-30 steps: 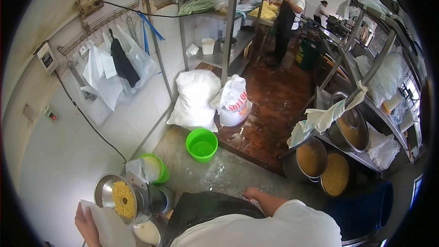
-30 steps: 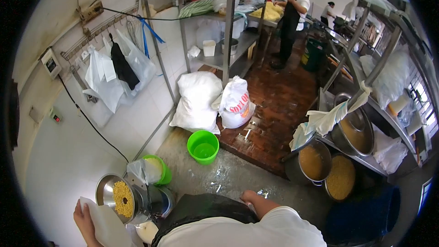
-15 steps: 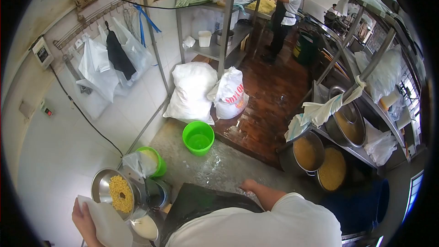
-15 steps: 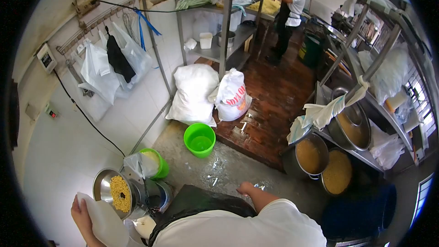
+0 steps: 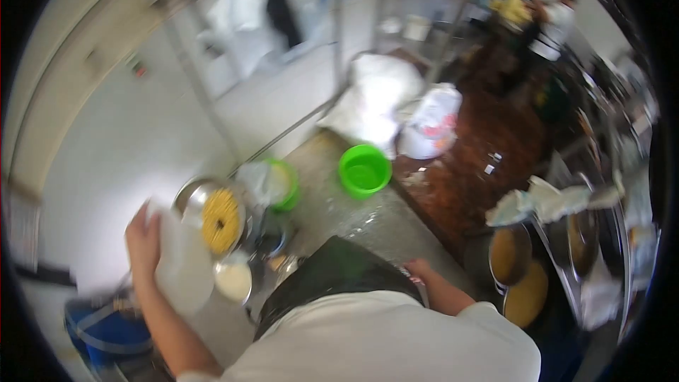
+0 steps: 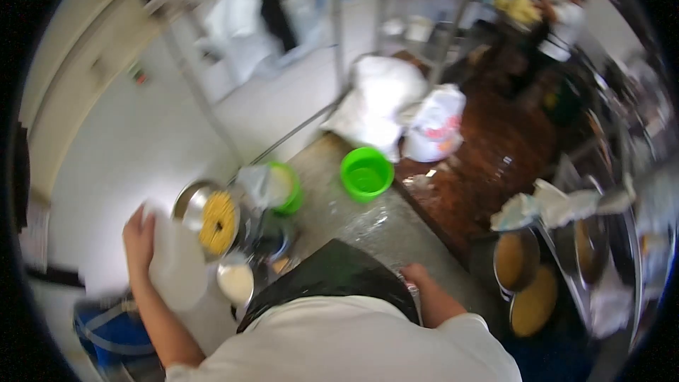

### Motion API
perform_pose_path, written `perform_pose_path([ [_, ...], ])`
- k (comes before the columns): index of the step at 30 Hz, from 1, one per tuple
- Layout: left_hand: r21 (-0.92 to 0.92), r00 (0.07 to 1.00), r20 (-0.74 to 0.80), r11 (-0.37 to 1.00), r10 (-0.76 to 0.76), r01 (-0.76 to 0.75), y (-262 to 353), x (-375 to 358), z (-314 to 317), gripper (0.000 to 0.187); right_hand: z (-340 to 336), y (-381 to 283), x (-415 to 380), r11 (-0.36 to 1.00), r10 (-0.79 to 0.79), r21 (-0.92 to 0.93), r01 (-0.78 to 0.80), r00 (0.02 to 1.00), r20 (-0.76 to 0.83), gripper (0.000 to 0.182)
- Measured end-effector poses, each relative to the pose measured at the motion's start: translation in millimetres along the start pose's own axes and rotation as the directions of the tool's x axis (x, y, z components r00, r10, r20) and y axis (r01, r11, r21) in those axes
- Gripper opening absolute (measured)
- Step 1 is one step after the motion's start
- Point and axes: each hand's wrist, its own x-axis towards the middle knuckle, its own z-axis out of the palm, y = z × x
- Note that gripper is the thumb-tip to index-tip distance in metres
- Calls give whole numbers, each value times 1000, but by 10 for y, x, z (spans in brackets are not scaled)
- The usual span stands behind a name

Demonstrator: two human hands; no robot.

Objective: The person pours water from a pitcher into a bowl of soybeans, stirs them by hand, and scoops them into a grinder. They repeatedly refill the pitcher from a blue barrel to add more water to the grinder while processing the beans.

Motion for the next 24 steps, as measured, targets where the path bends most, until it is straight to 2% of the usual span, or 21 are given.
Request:
perform_pose_path([
  [2,-26,1000,4,1000,-3,3,1,76,-16,50,-177,-262,-284,977,114,174,-123,991,64,25],
  [3,-63,1000,-16,998,18,-19,-32,113,-10,50,-191,-296,-324,956,110,264,-125,991,71,28],
  [4,-21,997,-51,998,52,-53,-70,141,-5,50,-182,-332,-385,926,115,352,-134,991,74,31],
  [5,-27,998,-45,999,34,-36,-102,195,1,51,-193,-431,-449,945,89,305,-117,991,104,31],
  [7,-57,1000,-20,998,-9,8,-116,288,-36,52,-256,-588,-533,969,56,238,-61,998,27,21],
  [11,-83,992,19,989,-123,125,42,432,-156,55,-342,-782,-672,994,6,107,-7,1000,13,23],
  [13,-71,993,-11,991,-117,116,-110,534,-103,56,-373,-867,-701,997,48,52,-50,998,32,24],
  [20,-22,997,-28,997,-78,77,-278,731,-94,56,-462,-1034,-856,992,83,95,-87,995,50,27],
  [22,-35,995,-26,995,-91,90,-230,750,-119,56,-464,-1152,-994,987,94,134,-91,995,-15,49],
  [24,-47,994,-26,993,-105,104,-174,763,-157,56,-468,-1220,-1047,992,83,101,-80,996,-25,48],
])
